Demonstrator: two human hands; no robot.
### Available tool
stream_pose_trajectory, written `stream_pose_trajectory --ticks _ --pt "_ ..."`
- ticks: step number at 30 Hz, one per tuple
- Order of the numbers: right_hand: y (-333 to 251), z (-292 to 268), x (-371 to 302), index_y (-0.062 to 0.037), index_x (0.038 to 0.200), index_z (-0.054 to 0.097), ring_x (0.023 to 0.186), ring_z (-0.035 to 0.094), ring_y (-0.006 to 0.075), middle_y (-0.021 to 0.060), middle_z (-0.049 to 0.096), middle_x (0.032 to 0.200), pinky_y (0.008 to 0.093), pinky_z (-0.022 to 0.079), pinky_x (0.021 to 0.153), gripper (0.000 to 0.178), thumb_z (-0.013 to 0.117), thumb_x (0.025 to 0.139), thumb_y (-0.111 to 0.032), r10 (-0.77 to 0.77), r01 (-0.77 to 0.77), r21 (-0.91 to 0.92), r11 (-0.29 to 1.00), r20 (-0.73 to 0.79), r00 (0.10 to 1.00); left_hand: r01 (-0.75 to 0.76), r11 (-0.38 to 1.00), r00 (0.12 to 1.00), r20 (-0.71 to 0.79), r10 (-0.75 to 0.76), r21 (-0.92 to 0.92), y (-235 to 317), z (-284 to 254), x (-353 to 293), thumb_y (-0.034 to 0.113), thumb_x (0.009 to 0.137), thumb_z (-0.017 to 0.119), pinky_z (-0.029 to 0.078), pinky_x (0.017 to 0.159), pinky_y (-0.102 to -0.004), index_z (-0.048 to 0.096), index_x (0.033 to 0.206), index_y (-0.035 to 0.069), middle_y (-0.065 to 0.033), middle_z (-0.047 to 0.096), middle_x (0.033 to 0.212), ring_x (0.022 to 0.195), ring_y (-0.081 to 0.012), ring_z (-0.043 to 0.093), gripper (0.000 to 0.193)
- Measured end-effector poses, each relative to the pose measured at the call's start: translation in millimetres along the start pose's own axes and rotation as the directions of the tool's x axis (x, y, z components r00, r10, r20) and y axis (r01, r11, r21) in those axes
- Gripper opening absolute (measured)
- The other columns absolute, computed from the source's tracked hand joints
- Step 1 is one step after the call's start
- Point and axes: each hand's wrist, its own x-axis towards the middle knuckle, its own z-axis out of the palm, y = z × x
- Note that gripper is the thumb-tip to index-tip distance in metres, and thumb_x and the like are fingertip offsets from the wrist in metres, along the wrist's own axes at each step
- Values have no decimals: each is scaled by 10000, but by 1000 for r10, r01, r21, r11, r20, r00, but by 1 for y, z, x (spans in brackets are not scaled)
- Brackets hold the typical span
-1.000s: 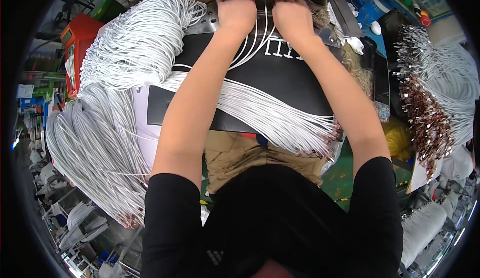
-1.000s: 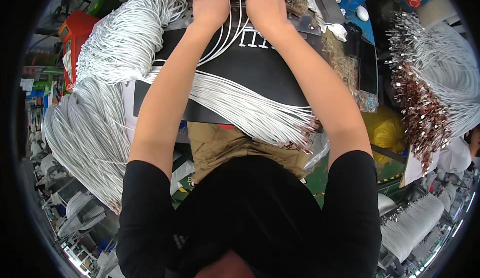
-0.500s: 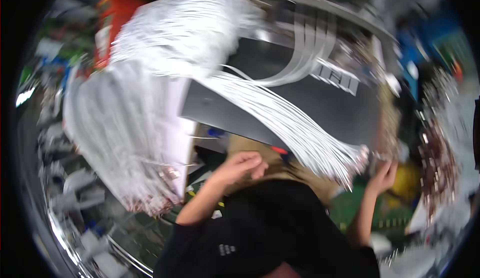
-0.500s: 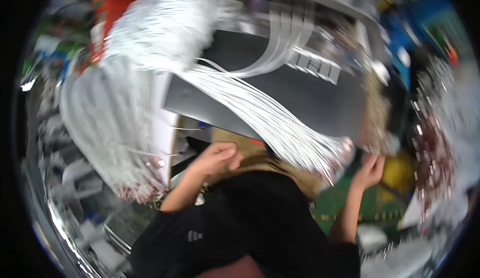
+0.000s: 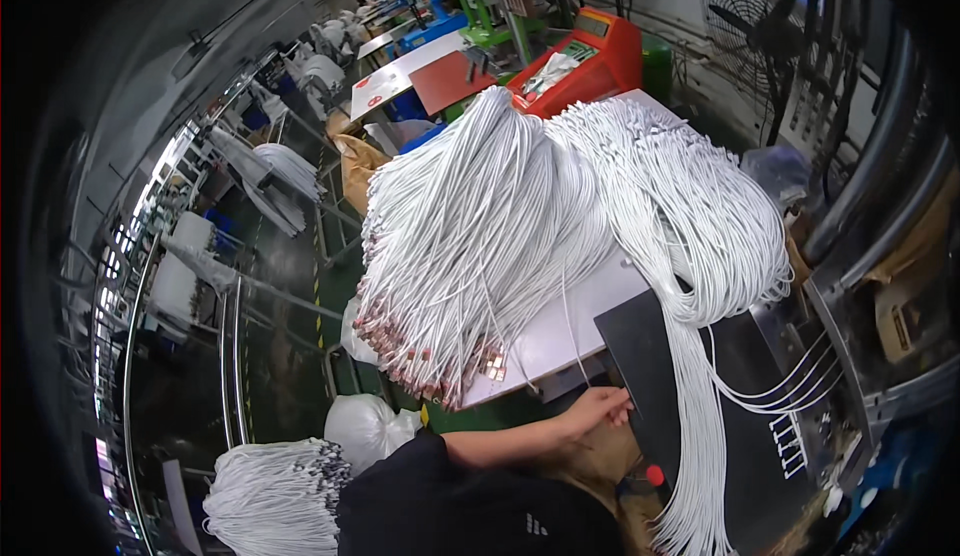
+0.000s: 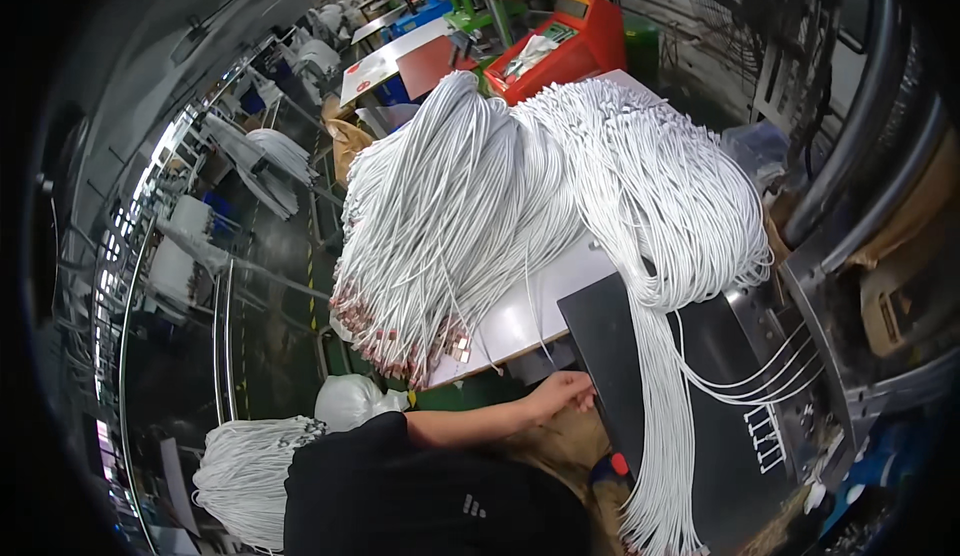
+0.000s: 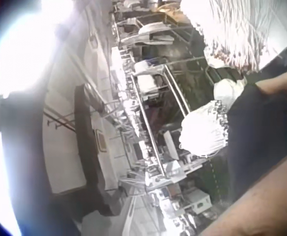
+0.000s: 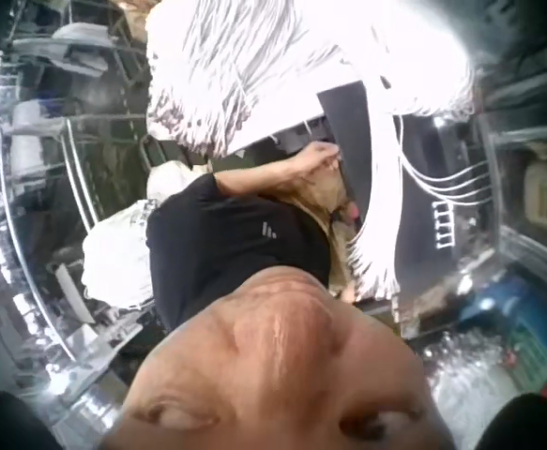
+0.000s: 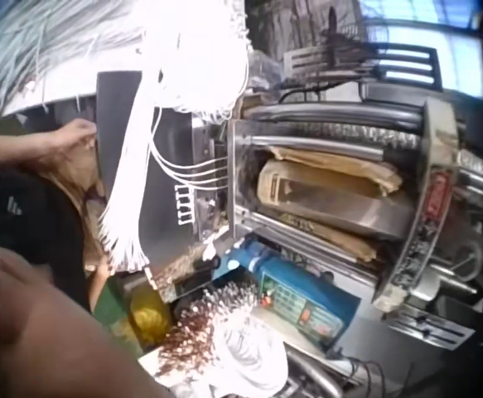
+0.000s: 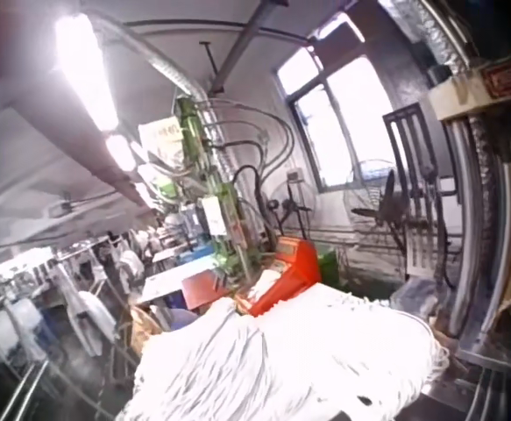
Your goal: Organize and bundle groups of white wires into specific harnesses at a manual assembly station.
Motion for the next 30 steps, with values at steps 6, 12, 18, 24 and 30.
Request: stream_pose_trajectory --ticks 6,12,18,24,30 --pt "-18 -29 5 -41 1254 581 1099 566 291 145 597 1231 405 470 888 367 462 982 -258 -10 13 96 995 -25 1000 47 999 999 17 -47 26 -5 -5 5 456 1029 506 512 638 -241 668 966 29 -19 659 776 677 -103 625 461" --pt "-18 -47 11 -21 1170 620 986 610 268 138 645 1115 389 493 803 322 489 969 -235 -42 68 255 964 -106 993 74 997 997 13 -74 38 2 -7 3 435 1032 508 518 653 -239 673 972 26 -28 668 786 678 -109 626 445" --pt "-5 -92 -36 -1 1086 659 873 655 245 131 693 999 373 516 719 288 515 955 -213 21 249 768 590 -323 946 -52 995 996 -70 58 88 -7 5 -7 376 1050 479 518 653 -253 678 983 19 -47 674 792 678 -128 623 414" --pt "78 -211 -94 45 967 691 717 696 198 125 740 855 319 528 594 305 542 975 -220 -337 121 943 309 -10 941 -117 836 961 274 -41 536 34 75 -59 365 1011 540 525 718 -345 669 973 -7 -71 684 824 711 -197 622 395" --pt "37 -331 -85 -2 1063 727 1015 649 195 123 634 1272 291 499 834 297 566 990 -241 -131 683 721 119 -670 730 -860 -309 383 914 137 407 76 167 -10 418 912 625 295 1126 -503 517 1372 125 -118 474 1454 1367 -318 406 556"
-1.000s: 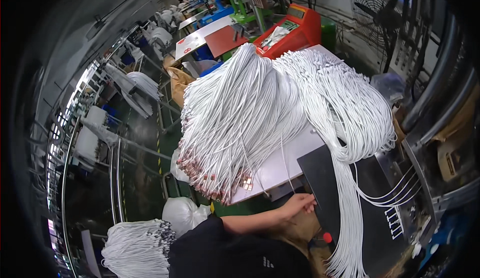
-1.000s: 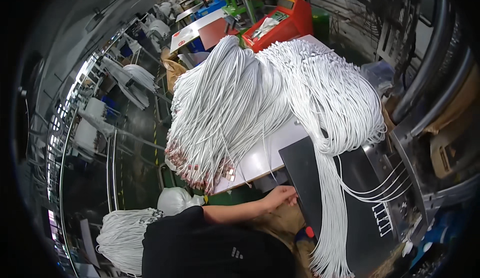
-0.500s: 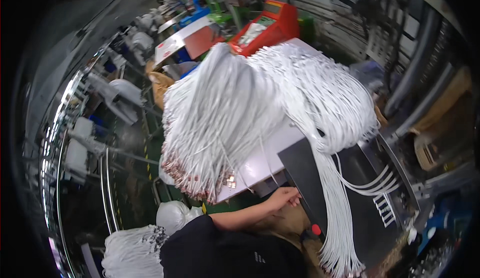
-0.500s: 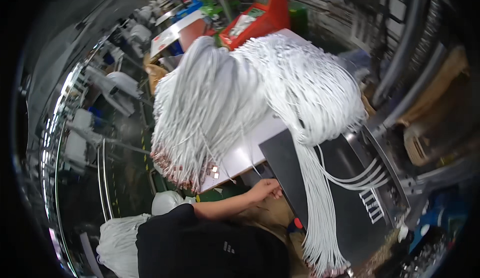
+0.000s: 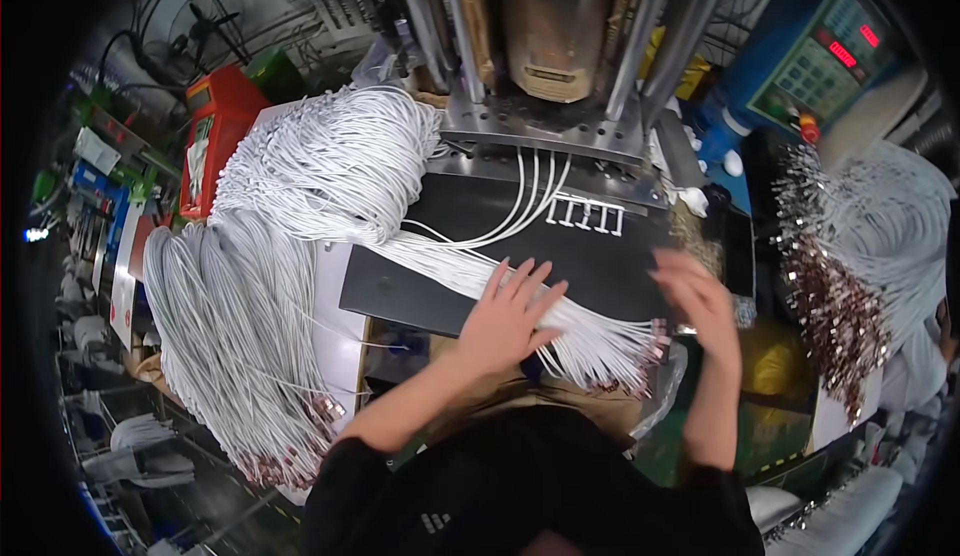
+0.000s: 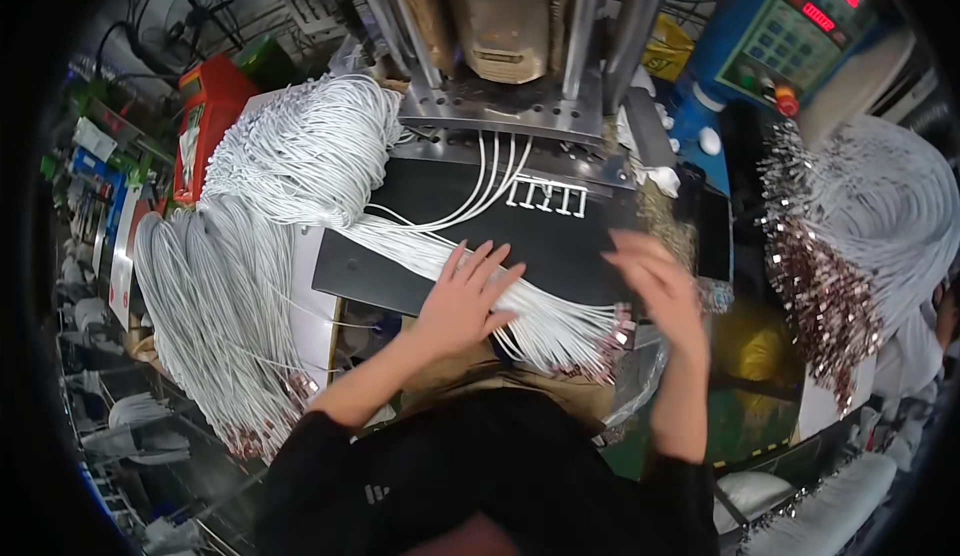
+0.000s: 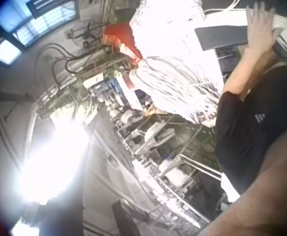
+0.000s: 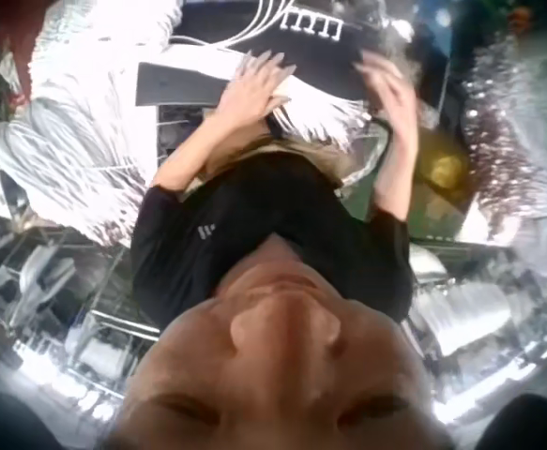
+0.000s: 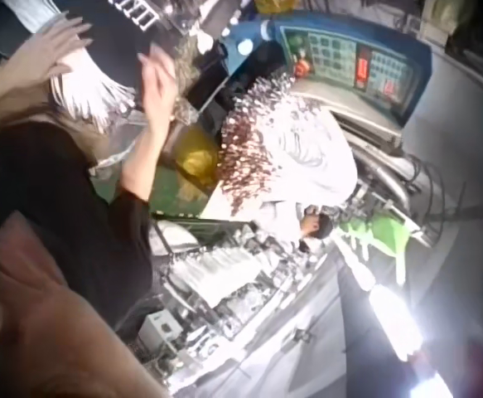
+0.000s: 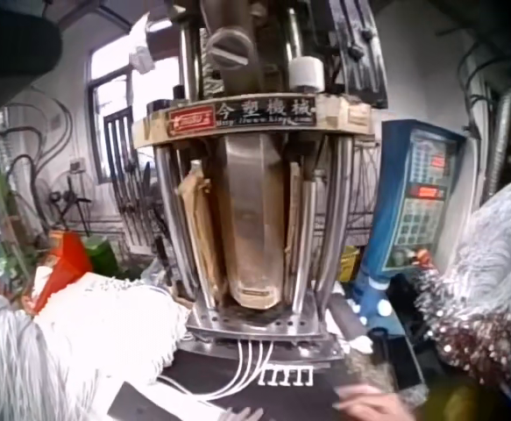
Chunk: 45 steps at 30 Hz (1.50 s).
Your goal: Organize and bundle groups of white wires into specific harnesses at a manual assembly station.
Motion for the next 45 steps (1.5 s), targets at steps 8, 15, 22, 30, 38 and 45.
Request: stream_pose_trajectory --ticks 8,15,22,30,38,45 --pt "-18 61 53 -6 1058 720 1142 592 229 104 683 1114 341 418 994 217 575 965 -138 -239 227 -264 937 -16 971 -24 993 999 -29 21 -116 -45 -8 53 396 903 642 363 1081 -446 585 1288 96 -120 531 1372 1298 -313 471 492" --pt "146 -28 -163 -11 828 625 783 573 143 61 618 832 311 461 731 305 566 989 -263 400 -213 392 895 -495 771 211 966 941 299 -159 -149 -118 -54 22 360 848 705 474 932 -426 671 1086 99 -121 627 1092 1118 -325 574 355" --pt "167 10 -172 18 1424 431 1287 508 308 224 452 1459 357 454 1024 535 613 988 -232 405 -535 -268 801 -416 814 397 700 886 48 -461 -593 -127 -67 24 392 894 677 511 747 -449 638 981 56 -143 677 853 854 -359 663 349" --pt "-74 90 10 -24 1355 542 1052 621 414 244 649 1121 450 478 948 601 702 776 -33 -427 294 -720 628 -3 904 6 927 979 189 70 -375 -14 -54 73 372 837 687 510 713 -473 657 906 43 -158 681 848 824 -373 667 338" --pt "-70 65 59 -29 1334 556 1007 577 426 241 624 1106 458 461 899 495 645 848 -56 -107 213 -822 528 185 977 100 962 995 50 -90 -253 -110 -43 25 258 909 564 506 741 -497 645 849 20 -196 657 840 811 -414 638 258" --pt "-34 82 45 -25 1330 558 1001 593 420 229 637 1090 442 468 882 457 605 876 -45 -162 46 -668 743 -113 980 164 889 916 -268 -298 -428 -94 -69 29 234 944 522 517 694 -463 620 827 35 -158 650 908 814 -368 632 251"
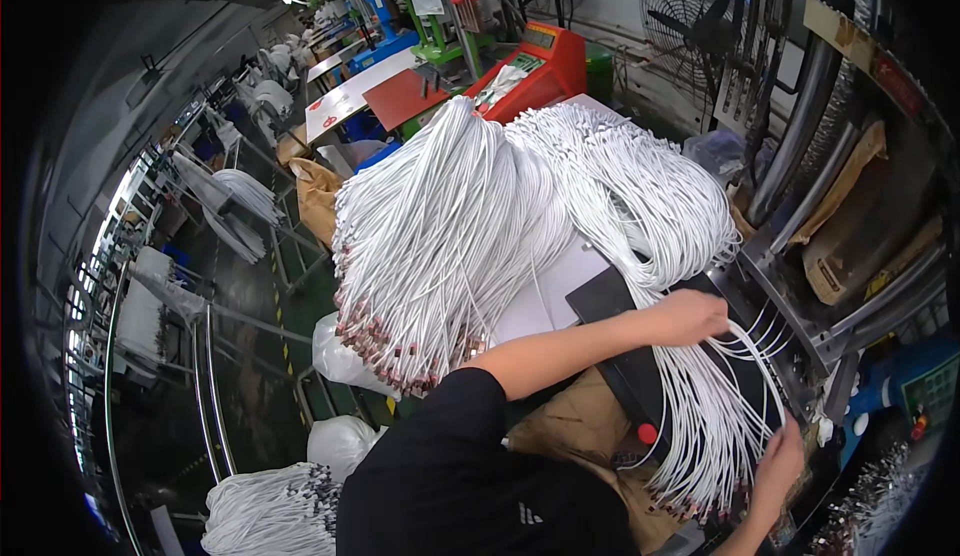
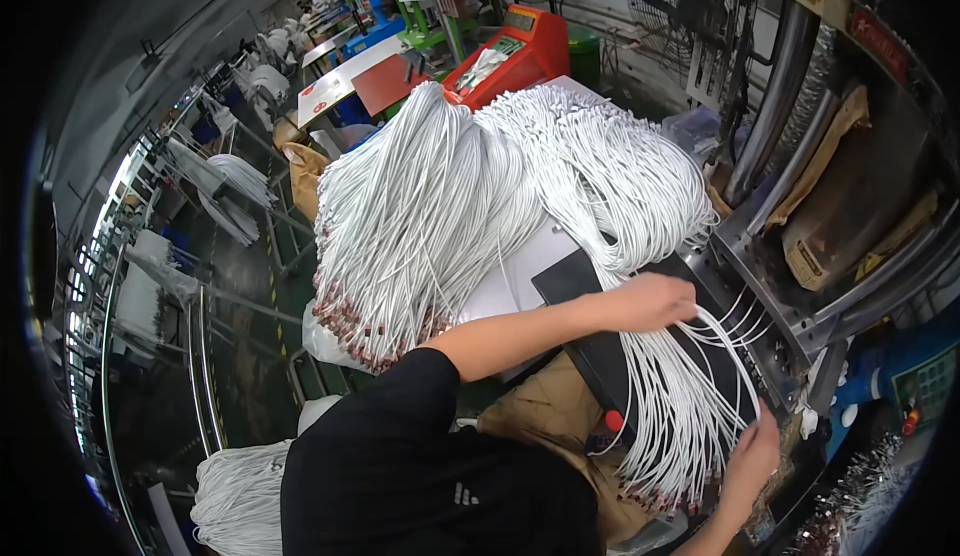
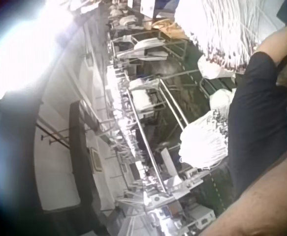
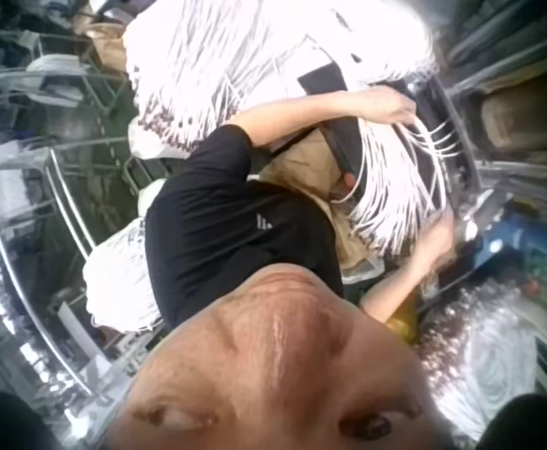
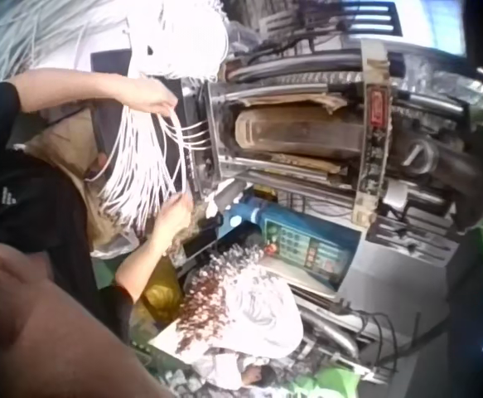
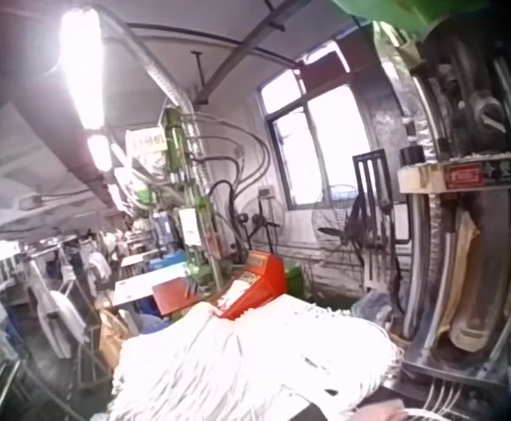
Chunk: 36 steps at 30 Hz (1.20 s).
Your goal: Organize and bundle groups of white wires into specific harnesses at a manual assembly station.
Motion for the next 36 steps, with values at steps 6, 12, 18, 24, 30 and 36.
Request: stream_pose_trajectory --ticks 6,12,18,24,30,36 --pt "0 -9 2 -20 1240 604 1017 587 414 218 630 1085 444 474 860 360 565 882 -37 -251 245 71 967 101 963 -201 980 930 313 192 -4 71 24 11 319 928 554 516 599 -488 681 837 32 -178 662 729 699 -402 650 327" --pt "18 -20 -11 7 1131 623 982 595 401 199 633 1060 448 484 840 276 557 869 -52 -293 289 -176 941 0 956 619 699 533 846 -39 -358 70 42 -6 292 985 543 506 545 -346 697 890 1 -90 654 680 612 -202 642 342" --pt "18 -1 -13 7 1144 638 967 603 339 166 637 1034 395 482 847 269 564 918 -120 -170 144 262 954 80 982 730 378 613 790 9 -570 61 118 -55 259 985 530 446 473 -274 713 959 3 -35 625 688 567 -122 565 316" --pt "-6 14 11 -1 1129 654 921 599 218 161 647 1032 340 470 819 282 604 950 -212 -327 92 600 795 295 898 733 484 623 758 -193 -478 49 140 -36 291 977 549 410 441 -269 701 940 20 -21 590 659 552 -110 546 313" --pt "8 8 11 19 1095 646 864 591 233 182 651 986 347 465 799 238 614 947 -164 -96 25 266 964 258 961 651 211 748 570 -340 -729 27 129 16 356 974 570 461 463 -269 646 914 34 -61 634 696 521 -146 572 337" --pt "25 21 30 11 1159 629 908 635 365 189 664 1060 403 484 815 253 605 932 -98 -40 3 103 995 362 931 560 -104 739 552 -385 -822 -5 134 34 271 961 603 549 523 -316 630 1016 15 -156 696 791 569 -204 643 263"
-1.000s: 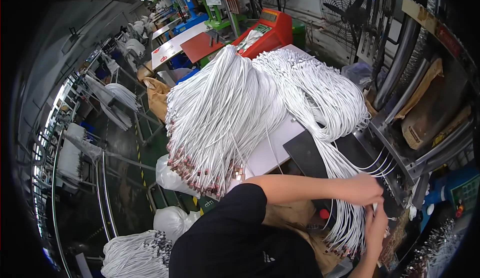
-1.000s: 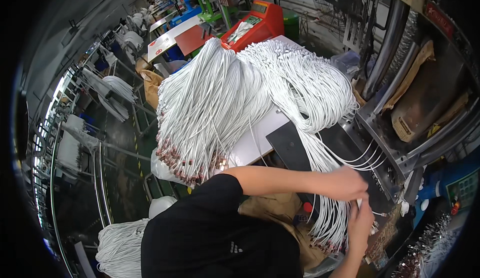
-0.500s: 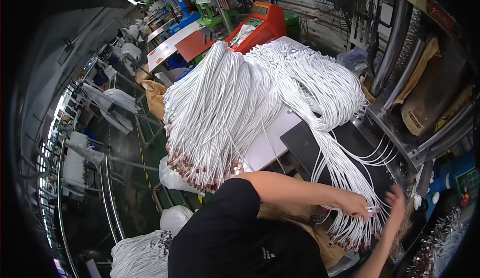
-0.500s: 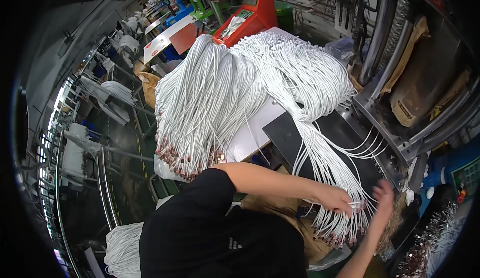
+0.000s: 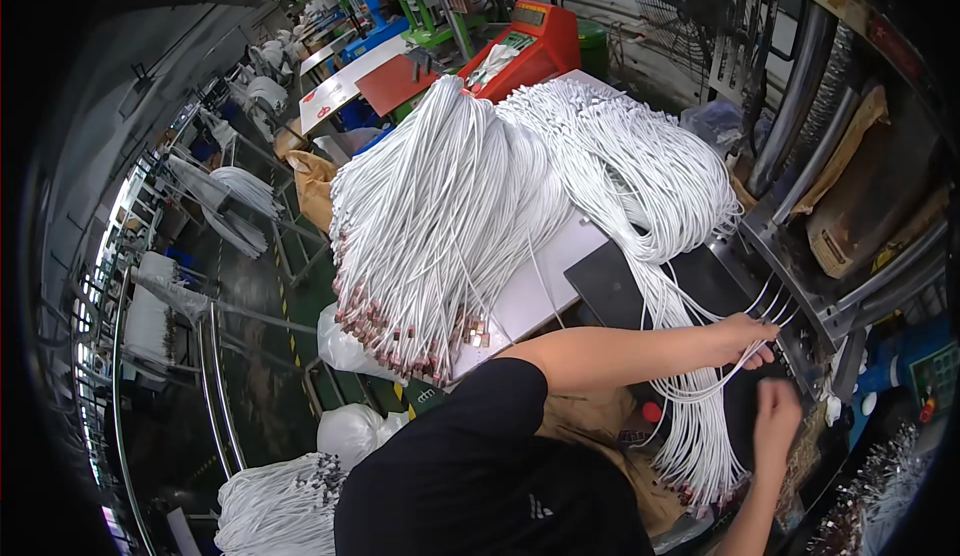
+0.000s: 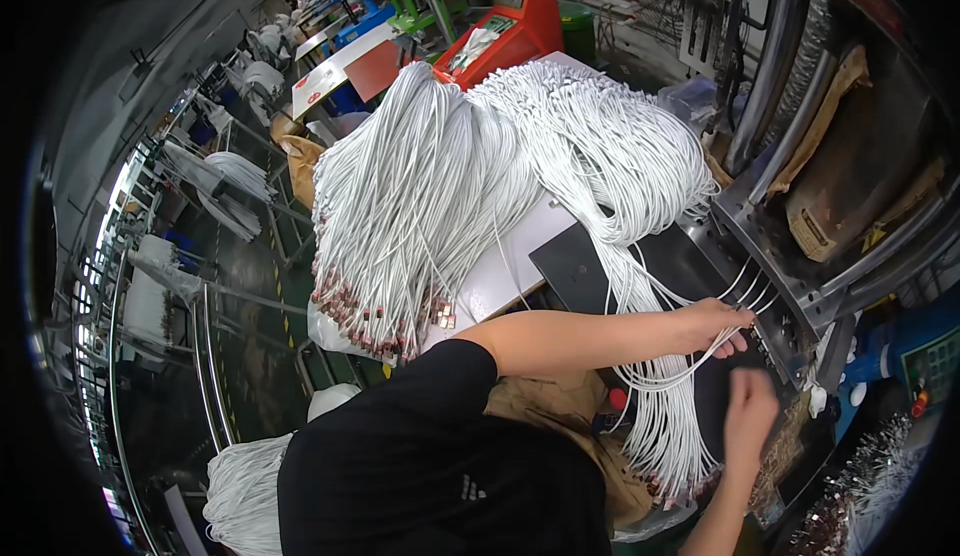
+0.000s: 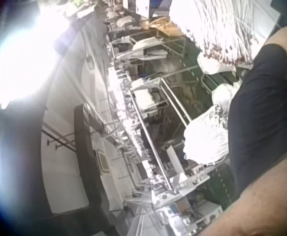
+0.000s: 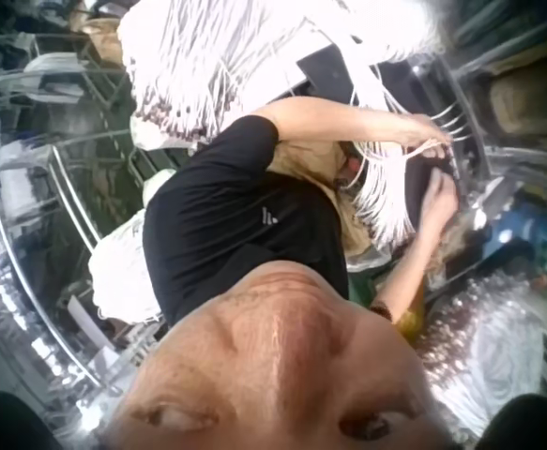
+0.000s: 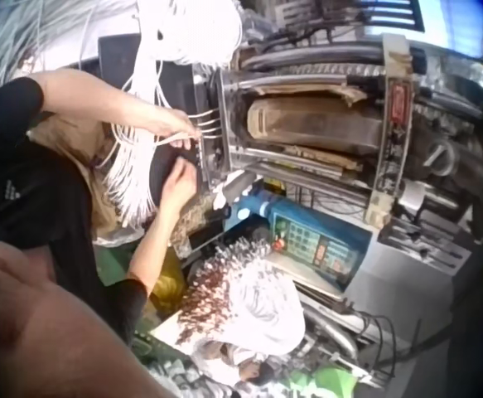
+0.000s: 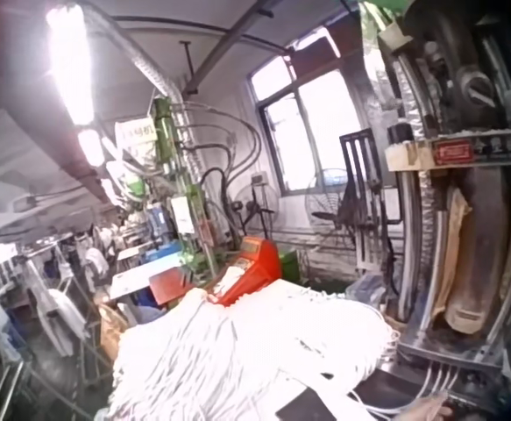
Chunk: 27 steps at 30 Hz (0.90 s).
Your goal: Organize and bundle groups of white wires into specific harnesses at a manual assembly station.
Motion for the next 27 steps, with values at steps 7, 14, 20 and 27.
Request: stream_pose_trajectory --ticks 7,14,20,27 --pt "35 17 36 -37 1252 602 1055 645 363 186 663 1171 435 510 917 338 448 952 -62 -243 149 -312 938 -290 926 172 984 981 101 -167 -40 4 -18 -2 270 968 593 578 860 -386 599 1206 -15 -225 683 1138 939 -279 699 371" --pt "41 21 2 -51 1357 522 975 614 328 130 621 1094 417 507 852 488 544 871 -86 -326 155 -484 861 -290 900 230 950 972 -7 -234 213 12 9 -21 206 984 606 555 881 -336 624 1177 -1 -169 694 1120 950 -235 691 284" --pt "37 -1 15 -23 1344 540 760 589 228 76 613 934 358 500 705 478 536 876 -123 8 39 275 961 -166 986 281 821 947 -7 -320 498 8 22 -23 236 929 696 552 758 -266 690 1062 5 -69 710 919 793 -141 678 267" --pt "48 21 18 -2 1275 612 653 533 102 4 589 793 266 431 579 415 484 909 -152 304 -180 875 450 39 952 301 713 939 -66 -339 633 0 33 -16 244 906 721 512 676 -228 725 1002 20 -8 684 818 699 -92 637 244"
